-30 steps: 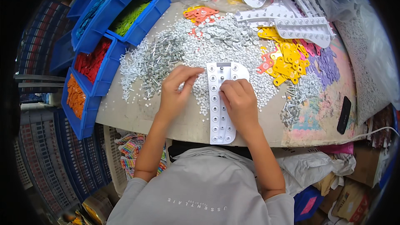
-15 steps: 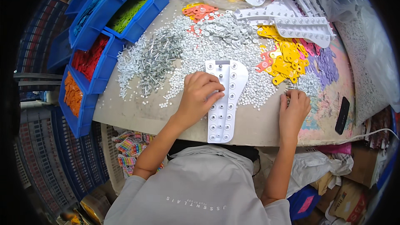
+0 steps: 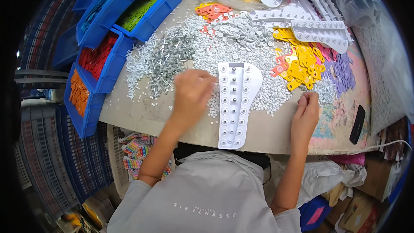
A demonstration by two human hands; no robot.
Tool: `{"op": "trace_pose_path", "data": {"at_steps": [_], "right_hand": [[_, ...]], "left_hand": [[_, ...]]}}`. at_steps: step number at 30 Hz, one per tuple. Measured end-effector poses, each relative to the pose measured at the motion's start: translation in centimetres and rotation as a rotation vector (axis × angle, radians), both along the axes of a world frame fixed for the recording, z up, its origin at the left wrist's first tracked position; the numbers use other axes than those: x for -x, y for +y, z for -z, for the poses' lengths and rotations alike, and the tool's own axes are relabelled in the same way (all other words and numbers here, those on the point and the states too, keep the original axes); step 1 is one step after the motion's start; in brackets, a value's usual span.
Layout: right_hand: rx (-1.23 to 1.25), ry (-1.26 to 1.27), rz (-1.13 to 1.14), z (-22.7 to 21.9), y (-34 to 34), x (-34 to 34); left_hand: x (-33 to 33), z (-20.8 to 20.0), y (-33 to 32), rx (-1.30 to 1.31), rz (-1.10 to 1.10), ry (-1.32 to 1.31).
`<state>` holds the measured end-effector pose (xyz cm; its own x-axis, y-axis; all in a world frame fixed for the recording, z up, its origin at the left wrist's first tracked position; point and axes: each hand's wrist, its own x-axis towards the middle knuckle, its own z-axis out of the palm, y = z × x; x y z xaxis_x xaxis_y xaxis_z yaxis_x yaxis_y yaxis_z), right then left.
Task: Assemble a toy xylophone by inserting various components into a plastic base.
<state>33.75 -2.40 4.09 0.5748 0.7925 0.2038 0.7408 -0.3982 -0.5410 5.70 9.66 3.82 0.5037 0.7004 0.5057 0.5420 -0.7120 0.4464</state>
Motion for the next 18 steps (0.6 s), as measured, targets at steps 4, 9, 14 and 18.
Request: {"op": "trace_pose_path", "data": {"at_steps": [4, 9, 14, 18], "right_hand": [[-0.166, 0.168, -0.219, -1.2, 0.8, 2.7], [-0.177, 0.330, -0.512, -1.4, 1.5, 7.7], [-0.102, 0.350, -0.562, -0.9, 1.6, 10.0], [-0.098, 0.343, -0.529, -0.6, 1.6, 10.3]], "left_hand": [[4.4, 1.1, 4.0, -0.075, -0.269, 0.213], [5.4, 2.3, 5.1, -0.080, -0.261, 0.227], [5.6, 2.3, 5.0, -0.059, -0.260, 0.182], [5.3, 1.9, 4.5, 0.010, -0.232, 0.036]]}}
